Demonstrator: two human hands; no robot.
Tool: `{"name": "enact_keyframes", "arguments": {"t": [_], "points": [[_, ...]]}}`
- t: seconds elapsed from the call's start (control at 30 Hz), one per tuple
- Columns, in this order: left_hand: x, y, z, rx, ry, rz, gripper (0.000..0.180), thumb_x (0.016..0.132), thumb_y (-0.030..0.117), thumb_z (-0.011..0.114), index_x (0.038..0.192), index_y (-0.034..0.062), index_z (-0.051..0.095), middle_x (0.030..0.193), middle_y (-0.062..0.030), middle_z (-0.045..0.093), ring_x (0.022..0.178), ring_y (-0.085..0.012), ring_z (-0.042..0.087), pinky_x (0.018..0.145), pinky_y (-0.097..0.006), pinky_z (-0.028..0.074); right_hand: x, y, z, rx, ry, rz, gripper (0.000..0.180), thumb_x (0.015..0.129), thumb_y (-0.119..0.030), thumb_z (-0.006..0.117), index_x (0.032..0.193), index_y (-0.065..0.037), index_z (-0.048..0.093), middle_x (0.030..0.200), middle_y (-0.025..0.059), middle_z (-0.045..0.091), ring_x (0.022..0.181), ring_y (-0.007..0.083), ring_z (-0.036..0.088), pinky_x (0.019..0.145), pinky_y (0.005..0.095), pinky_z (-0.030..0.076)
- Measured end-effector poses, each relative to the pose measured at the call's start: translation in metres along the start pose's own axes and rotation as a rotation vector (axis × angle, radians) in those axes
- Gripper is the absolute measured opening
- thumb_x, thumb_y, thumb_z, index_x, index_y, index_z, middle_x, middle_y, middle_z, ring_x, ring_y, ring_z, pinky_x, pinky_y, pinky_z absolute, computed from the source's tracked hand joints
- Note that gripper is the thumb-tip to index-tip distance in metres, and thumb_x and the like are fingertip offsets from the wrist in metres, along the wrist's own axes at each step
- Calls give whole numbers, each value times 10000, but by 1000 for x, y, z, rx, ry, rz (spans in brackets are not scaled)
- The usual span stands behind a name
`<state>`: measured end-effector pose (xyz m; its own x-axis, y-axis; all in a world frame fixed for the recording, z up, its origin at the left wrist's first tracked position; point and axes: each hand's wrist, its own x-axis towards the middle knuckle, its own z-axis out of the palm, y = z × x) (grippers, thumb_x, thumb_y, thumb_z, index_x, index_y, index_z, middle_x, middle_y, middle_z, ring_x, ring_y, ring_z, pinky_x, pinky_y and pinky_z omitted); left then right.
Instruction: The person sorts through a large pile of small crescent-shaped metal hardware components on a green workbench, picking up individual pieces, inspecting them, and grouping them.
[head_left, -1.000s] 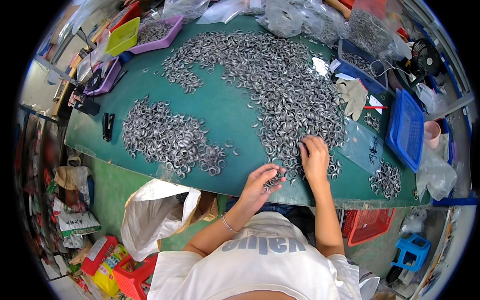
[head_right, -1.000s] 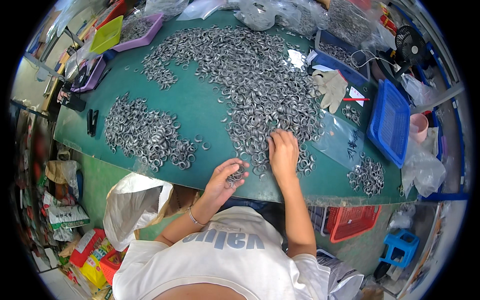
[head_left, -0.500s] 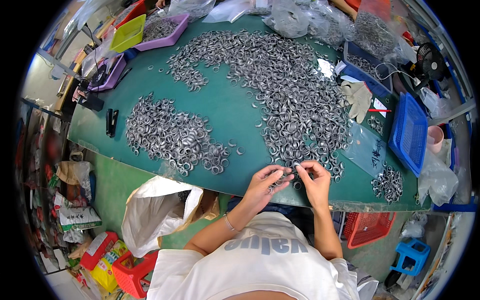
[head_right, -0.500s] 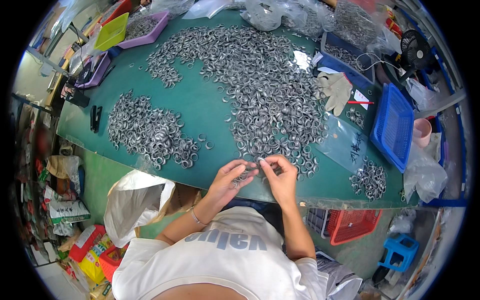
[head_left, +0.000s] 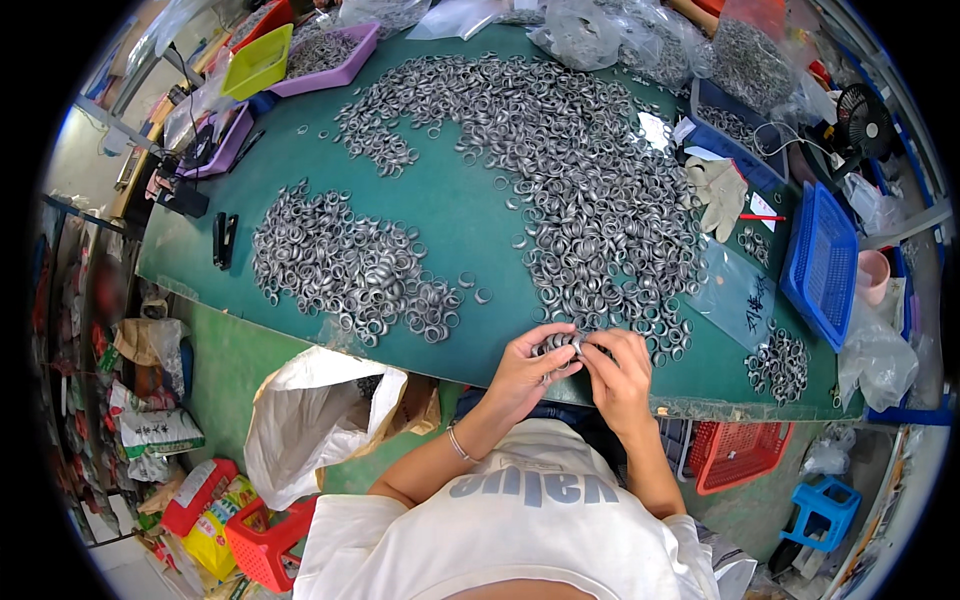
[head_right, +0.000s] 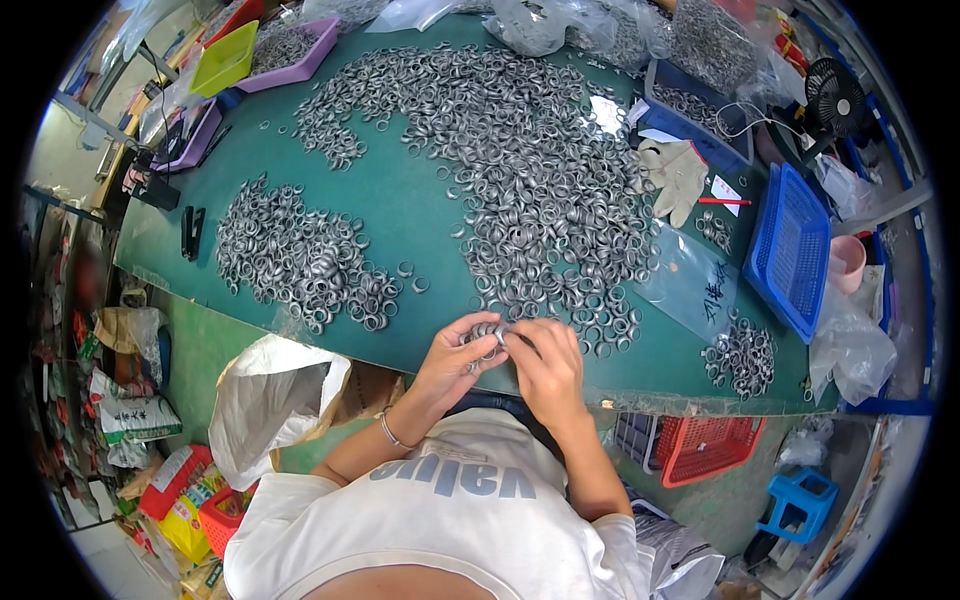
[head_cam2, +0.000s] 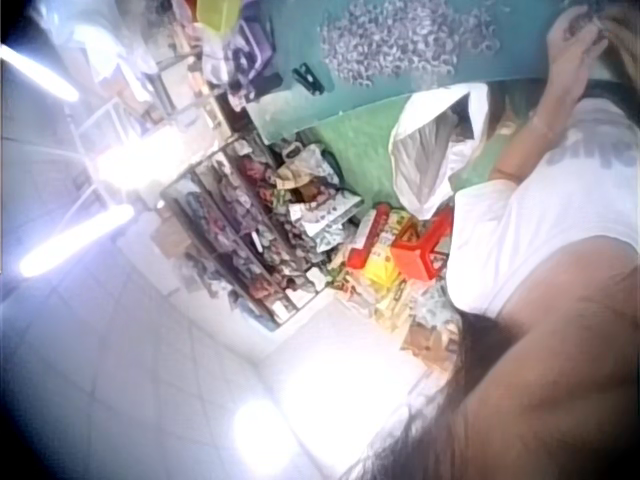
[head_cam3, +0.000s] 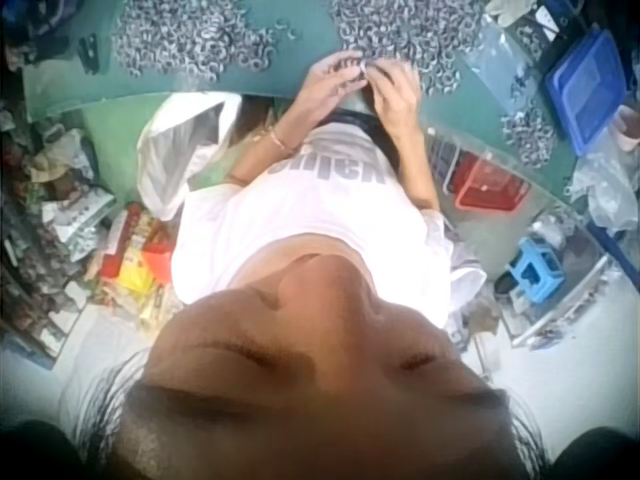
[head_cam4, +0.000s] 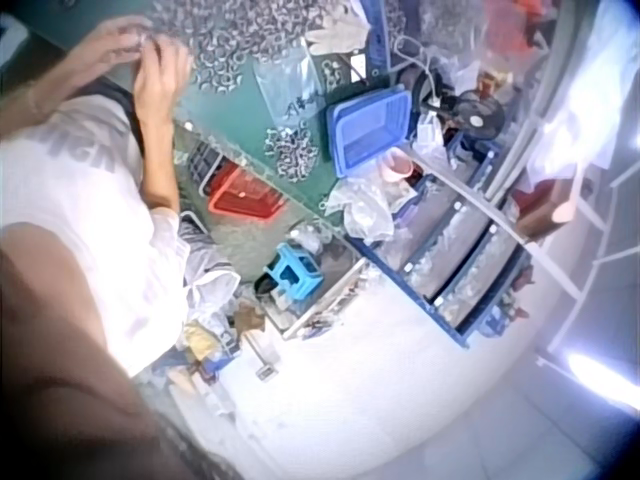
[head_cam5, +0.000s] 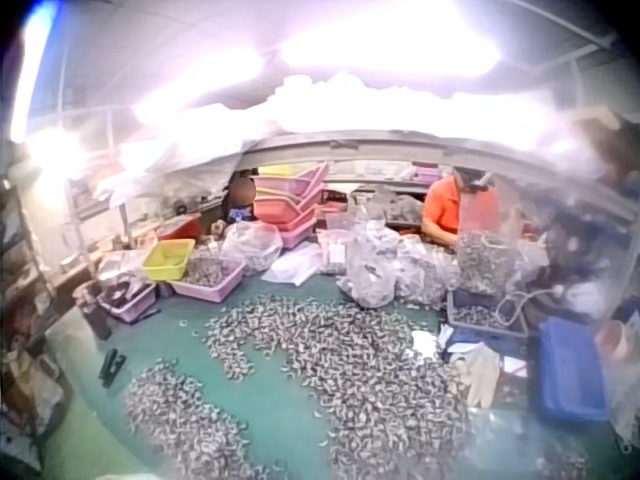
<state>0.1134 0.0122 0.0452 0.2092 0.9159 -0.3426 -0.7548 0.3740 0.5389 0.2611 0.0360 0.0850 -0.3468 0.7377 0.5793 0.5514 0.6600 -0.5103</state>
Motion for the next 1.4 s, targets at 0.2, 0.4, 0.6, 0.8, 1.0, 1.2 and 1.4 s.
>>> {"name": "enact_keyframes", "arguments": {"t": [0.2,0.4,0.6,0.8,1.0,1.2,1.4], "points": [[-4,7,7,41,-28,-16,301,839,37,600,1133,21,539,1023,-99,615,918,-171,623,818,-294,534,-14,10,4,706,77,489,97,762,6,647,859,8,644,864,73,621,813,188,572,725,308,429],[-3,8,8,42,-73,-29,324,841,40,598,1157,13,531,1027,-102,617,910,-174,629,814,-291,539,-25,13,11,1582,72,1006,86,862,-58,573,898,-4,629,898,63,624,807,139,567,772,279,426],[-3,8,6,43,-58,-39,322,845,49,596,1157,7,531,1017,-93,614,895,-166,628,800,-298,546,-25,8,15,1557,110,1070,83,847,-76,594,890,-10,621,895,76,622,791,165,564,765,290,426],[-2,10,2,97,-58,-66,295,847,93,609,1126,21,551,971,-44,587,892,-127,594,783,-317,544,-4,-18,3,76,37,214,105,691,-15,681,785,-20,634,822,82,573,795,264,522,732,340,397],[2,9,-23,7,-53,-53,291,826,78,634,1102,25,555,969,-51,594,845,-139,603,758,-319,541,-2,-25,8,166,-35,218,188,672,5,682,855,4,638,836,112,558,824,290,515,745,377,413],[-2,87,-36,444,207,294,240,782,50,668,1012,13,613,864,-60,611,759,-122,605,640,-248,549,-9,-16,9,215,-106,226,154,704,16,654,856,19,629,820,122,568,778,281,524,720,361,419],[4,173,-83,1194,567,752,243,714,36,723,945,10,652,812,-69,640,730,-121,605,646,-246,514,-15,-16,19,239,-173,182,112,716,14,644,826,8,627,806,114,580,758,278,536,687,359,412]]}}
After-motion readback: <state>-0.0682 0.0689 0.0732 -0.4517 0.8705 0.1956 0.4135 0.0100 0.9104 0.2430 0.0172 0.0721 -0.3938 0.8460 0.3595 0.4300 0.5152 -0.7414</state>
